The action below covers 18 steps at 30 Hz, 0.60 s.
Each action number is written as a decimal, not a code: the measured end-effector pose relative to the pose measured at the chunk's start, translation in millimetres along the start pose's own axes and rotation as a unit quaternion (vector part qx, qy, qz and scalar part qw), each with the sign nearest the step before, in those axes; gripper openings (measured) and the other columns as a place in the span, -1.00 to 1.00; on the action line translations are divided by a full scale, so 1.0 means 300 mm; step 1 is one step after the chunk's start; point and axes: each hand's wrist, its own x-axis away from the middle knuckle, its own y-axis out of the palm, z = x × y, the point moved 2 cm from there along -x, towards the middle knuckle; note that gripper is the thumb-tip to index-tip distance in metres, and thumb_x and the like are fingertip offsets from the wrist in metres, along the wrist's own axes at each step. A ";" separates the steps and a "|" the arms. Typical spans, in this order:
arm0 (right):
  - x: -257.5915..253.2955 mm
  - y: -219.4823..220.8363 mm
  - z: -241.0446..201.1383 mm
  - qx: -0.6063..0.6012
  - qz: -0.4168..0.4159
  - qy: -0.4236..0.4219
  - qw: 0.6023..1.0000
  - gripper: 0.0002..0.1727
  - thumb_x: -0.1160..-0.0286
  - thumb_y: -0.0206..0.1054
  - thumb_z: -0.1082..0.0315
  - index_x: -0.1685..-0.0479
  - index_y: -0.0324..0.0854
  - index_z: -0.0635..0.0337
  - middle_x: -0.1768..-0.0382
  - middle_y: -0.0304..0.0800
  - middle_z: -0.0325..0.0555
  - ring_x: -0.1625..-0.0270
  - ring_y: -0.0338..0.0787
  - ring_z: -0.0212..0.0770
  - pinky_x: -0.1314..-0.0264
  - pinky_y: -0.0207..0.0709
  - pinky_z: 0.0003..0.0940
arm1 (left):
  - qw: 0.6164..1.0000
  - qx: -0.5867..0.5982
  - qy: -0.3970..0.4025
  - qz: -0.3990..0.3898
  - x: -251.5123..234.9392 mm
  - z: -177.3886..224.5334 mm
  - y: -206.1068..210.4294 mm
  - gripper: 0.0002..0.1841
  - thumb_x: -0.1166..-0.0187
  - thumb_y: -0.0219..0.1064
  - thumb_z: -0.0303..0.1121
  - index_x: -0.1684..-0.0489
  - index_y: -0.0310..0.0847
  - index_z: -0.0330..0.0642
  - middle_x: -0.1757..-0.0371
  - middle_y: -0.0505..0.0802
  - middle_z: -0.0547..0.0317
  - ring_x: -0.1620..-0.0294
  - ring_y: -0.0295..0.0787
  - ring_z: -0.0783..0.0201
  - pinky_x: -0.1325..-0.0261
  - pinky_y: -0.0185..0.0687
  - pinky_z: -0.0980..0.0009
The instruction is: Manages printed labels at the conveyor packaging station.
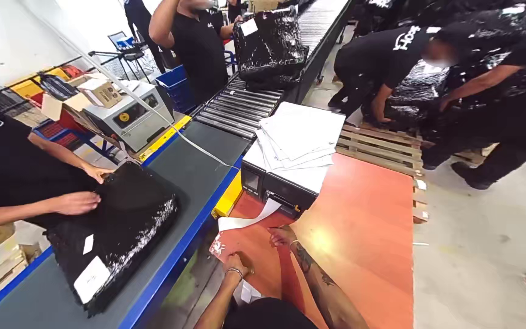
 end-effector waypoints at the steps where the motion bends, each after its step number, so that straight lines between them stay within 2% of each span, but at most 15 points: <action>1: -0.003 0.000 0.000 -0.001 -0.001 -0.001 1.000 -0.60 -0.56 0.46 0.02 0.13 0.75 0.25 0.45 0.85 -0.14 0.53 0.75 -0.33 0.47 0.59 -0.42 | 1.000 0.000 0.002 0.004 -0.002 -0.003 0.004 -0.01 -0.17 0.65 0.17 -0.56 0.46 -0.37 -0.56 0.61 -0.29 -0.60 0.54 -0.17 -0.58 0.47 -0.16; 6: -0.028 -0.001 0.006 0.009 -0.001 -0.010 1.000 -0.59 -0.54 0.48 0.01 0.09 0.74 0.25 0.42 0.86 -0.13 0.49 0.79 -0.30 0.44 0.62 -0.39 | 0.999 0.013 0.015 0.029 -0.004 -0.030 0.026 0.11 -0.15 0.65 0.23 -0.68 0.32 -0.36 -0.63 0.53 -0.33 -0.62 0.51 -0.22 -0.59 0.46 -0.14; 9: -0.010 0.003 0.006 0.017 0.005 -0.020 1.000 -0.60 -0.57 0.46 0.03 0.17 0.74 0.27 0.45 0.85 -0.12 0.52 0.76 -0.30 0.46 0.59 -0.38 | 0.998 0.032 0.028 0.045 0.000 -0.048 0.043 0.12 -0.20 0.62 0.24 -0.72 0.26 -0.34 -0.65 0.49 -0.35 -0.61 0.51 -0.23 -0.60 0.46 -0.13; 12: 0.015 0.003 0.011 0.037 0.001 -0.051 0.998 -0.58 -0.66 0.37 0.04 0.04 0.71 0.32 0.38 0.85 -0.06 0.46 0.78 -0.26 0.38 0.64 -0.33 | 0.996 0.055 0.035 0.055 0.012 -0.054 0.044 0.12 -0.21 0.64 0.20 -0.74 0.22 -0.34 -0.68 0.45 -0.35 -0.61 0.49 -0.25 -0.60 0.46 -0.15; 18: 0.007 0.004 0.033 0.037 -0.008 -0.068 0.997 -0.59 -0.71 0.32 0.04 0.01 0.69 0.30 0.41 0.85 -0.07 0.50 0.77 -0.28 0.44 0.63 -0.36 | 0.997 0.053 0.024 0.053 0.002 -0.055 0.053 0.14 -0.17 0.65 0.22 -0.75 0.21 -0.31 -0.69 0.44 -0.32 -0.61 0.50 -0.22 -0.58 0.49 -0.12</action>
